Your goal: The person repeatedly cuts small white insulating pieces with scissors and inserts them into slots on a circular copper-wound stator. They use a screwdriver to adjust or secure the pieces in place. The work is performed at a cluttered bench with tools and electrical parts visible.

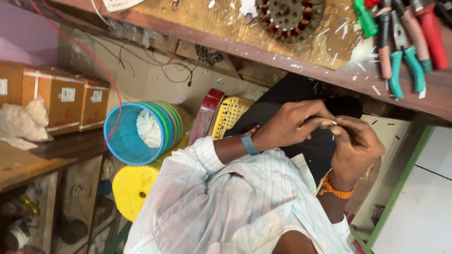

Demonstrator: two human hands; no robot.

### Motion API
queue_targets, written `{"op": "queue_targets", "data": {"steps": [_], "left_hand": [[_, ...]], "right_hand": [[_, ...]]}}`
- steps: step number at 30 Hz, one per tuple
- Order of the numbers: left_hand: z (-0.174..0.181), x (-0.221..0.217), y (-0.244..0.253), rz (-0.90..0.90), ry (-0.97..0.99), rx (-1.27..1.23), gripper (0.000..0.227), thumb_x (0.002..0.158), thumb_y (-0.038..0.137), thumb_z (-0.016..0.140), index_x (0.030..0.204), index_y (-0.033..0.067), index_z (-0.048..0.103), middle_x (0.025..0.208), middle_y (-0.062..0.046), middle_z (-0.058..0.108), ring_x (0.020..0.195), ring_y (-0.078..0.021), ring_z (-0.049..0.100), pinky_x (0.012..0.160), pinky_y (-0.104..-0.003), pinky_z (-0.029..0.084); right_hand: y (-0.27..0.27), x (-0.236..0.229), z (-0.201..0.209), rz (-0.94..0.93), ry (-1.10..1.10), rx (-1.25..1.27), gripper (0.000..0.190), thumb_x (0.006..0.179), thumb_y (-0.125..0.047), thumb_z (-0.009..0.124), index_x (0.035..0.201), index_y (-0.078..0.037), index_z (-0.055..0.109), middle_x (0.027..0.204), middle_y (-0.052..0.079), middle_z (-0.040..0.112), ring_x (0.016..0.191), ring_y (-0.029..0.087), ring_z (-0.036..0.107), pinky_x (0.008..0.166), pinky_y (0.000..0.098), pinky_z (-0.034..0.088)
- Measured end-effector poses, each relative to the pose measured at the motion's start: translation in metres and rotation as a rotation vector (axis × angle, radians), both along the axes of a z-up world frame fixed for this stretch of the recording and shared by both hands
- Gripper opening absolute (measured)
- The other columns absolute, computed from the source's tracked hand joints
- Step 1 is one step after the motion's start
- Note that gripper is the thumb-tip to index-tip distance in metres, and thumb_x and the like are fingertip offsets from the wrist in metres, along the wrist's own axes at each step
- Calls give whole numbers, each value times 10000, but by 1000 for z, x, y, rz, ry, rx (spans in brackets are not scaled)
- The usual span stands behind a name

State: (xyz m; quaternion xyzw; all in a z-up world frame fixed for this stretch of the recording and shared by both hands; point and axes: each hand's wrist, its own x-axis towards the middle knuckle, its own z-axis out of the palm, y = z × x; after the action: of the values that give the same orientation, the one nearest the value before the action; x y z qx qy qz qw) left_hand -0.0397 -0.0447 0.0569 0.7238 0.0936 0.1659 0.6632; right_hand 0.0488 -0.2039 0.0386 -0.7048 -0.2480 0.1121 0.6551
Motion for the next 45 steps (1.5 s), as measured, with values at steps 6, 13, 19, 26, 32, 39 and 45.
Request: {"op": "queue_targets", "data": {"steps": [6,13,19,26,32,39,45], "left_hand": [[-9,4,9,57,-113,391,127,969,62,711,1071,42,639,915,-135,668,832,-327,702,700,-394,552],[-20,9,-6,196,-58,281,75,981,33,666,1052,17,648,920,-129,703,796,-268,725,670,-355,570],[-28,25,-21,325,-145,0,151,990,29,701,1137,20,734,1007,-86,780,863,-96,727,717,-263,597],[-26,27,-9,321,-346,34,180,1128,193,611,1036,38,622,1130,-93,728,1033,-125,663,873,-281,572],[-26,6,19,107,-203,-254,497,1151,443,469,1087,8,700,992,-54,701,867,-122,672,731,-246,551],[25,24,23,-141,-70,32,335,984,119,738,1305,68,660,1145,-43,691,1023,-136,702,716,-218,565],[27,19,22,-313,-71,18,330,981,87,775,1297,76,680,1188,-57,683,963,-116,723,634,-214,647]], "right_hand": [[13,-1,-3,14,277,68,89,987,65,692,1074,70,674,1052,107,719,954,146,704,905,267,596],[29,-7,-21,18,304,120,80,1066,-15,611,1116,44,629,1081,93,676,969,121,637,914,275,540],[48,-19,-23,96,633,670,189,1050,-109,581,1217,-71,502,1337,81,576,1134,144,600,939,294,527],[50,11,-18,-41,263,763,191,1116,-140,640,1218,-86,488,1246,124,604,1214,215,618,1158,432,561],[9,39,-32,26,289,420,287,1094,-182,754,1128,50,587,883,162,659,718,238,663,687,399,602],[7,26,-16,146,608,523,290,1028,-148,782,1076,-19,527,926,143,695,741,192,710,684,326,634],[-16,26,-21,346,859,495,196,1003,-90,740,1049,-19,564,825,99,663,647,137,652,581,260,541]]}}
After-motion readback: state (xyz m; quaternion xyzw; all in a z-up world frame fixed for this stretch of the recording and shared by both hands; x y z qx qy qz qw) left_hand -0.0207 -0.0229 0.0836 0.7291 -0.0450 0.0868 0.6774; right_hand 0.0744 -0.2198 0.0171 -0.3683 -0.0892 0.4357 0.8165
